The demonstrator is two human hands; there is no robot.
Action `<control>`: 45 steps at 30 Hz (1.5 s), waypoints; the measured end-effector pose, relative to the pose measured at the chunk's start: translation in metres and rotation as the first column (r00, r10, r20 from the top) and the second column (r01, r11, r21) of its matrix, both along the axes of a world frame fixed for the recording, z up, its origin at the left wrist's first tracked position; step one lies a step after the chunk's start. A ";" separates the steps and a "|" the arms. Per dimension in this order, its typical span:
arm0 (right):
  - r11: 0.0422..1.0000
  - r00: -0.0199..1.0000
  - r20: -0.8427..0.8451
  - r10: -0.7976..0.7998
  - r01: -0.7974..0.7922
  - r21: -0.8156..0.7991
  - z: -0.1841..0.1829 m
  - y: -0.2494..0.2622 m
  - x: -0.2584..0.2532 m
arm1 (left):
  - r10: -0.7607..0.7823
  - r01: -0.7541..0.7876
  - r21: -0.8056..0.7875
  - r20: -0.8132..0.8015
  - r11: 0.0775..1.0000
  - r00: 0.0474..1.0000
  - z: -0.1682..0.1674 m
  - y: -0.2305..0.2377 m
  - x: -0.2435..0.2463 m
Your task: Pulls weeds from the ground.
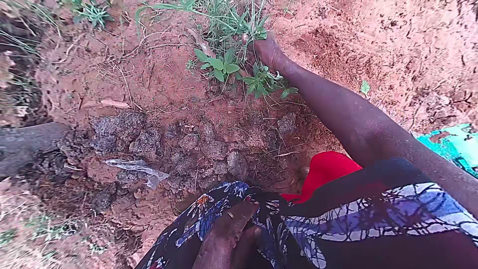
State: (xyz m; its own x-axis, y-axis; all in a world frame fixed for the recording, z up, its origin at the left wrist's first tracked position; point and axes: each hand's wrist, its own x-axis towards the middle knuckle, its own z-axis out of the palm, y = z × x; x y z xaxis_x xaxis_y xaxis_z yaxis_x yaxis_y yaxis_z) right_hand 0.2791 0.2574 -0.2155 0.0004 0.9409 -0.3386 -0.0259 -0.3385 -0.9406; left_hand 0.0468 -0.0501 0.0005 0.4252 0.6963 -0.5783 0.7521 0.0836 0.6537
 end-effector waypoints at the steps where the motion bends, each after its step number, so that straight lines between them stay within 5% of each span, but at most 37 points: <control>1: 1.000 1.000 -0.006 -0.013 0.013 0.007 -0.001 -0.001 -0.002 | -0.007 0.007 -0.002 -0.009 1.000 1.000 -0.001 0.000 0.000; 10: 1.000 0.977 0.212 -0.020 0.019 0.008 -0.004 -0.026 -0.012 | -0.050 0.059 0.157 -0.060 0.986 0.997 -0.008 -0.020 0.000; 20: 0.993 0.957 0.289 0.003 -0.036 0.110 0.010 -0.083 0.007 | -0.092 0.103 0.105 -0.106 0.989 0.990 0.015 -0.026 0.006; 25: 0.996 0.954 0.292 -0.069 0.051 0.071 0.019 -0.090 0.021 | -0.239 0.258 0.044 -0.262 0.965 0.935 0.052 0.000 -0.029; 29: 0.953 0.845 0.459 -0.274 0.173 0.250 0.041 -0.142 0.065 | -0.294 0.323 -0.012 -0.445 0.946 0.846 0.085 0.017 -0.068; 32: 0.923 0.855 0.347 -0.385 0.348 0.167 0.047 -0.165 0.114 | -0.364 0.383 -0.070 -0.505 0.921 0.783 0.085 0.034 -0.089; 35: 0.838 0.823 0.192 -0.535 0.487 0.247 0.083 -0.172 0.134 | -0.379 0.384 -0.123 -0.588 0.915 0.715 0.080 0.042 -0.093; 38: 0.873 0.822 0.335 -0.461 0.352 0.338 0.098 -0.170 0.146 | -0.321 0.312 -0.113 -0.541 0.944 0.777 0.076 0.042 -0.095; 41: 0.991 0.812 0.568 -0.132 0.113 0.069 0.071 -0.156 0.141 | -0.242 0.213 -0.114 -0.436 0.970 0.867 0.073 0.040 -0.106; 45: 0.979 0.855 0.481 -0.195 0.200 0.041 0.055 -0.145 0.112 | -0.247 0.195 -0.155 -0.505 0.969 0.827 0.067 0.046 -0.104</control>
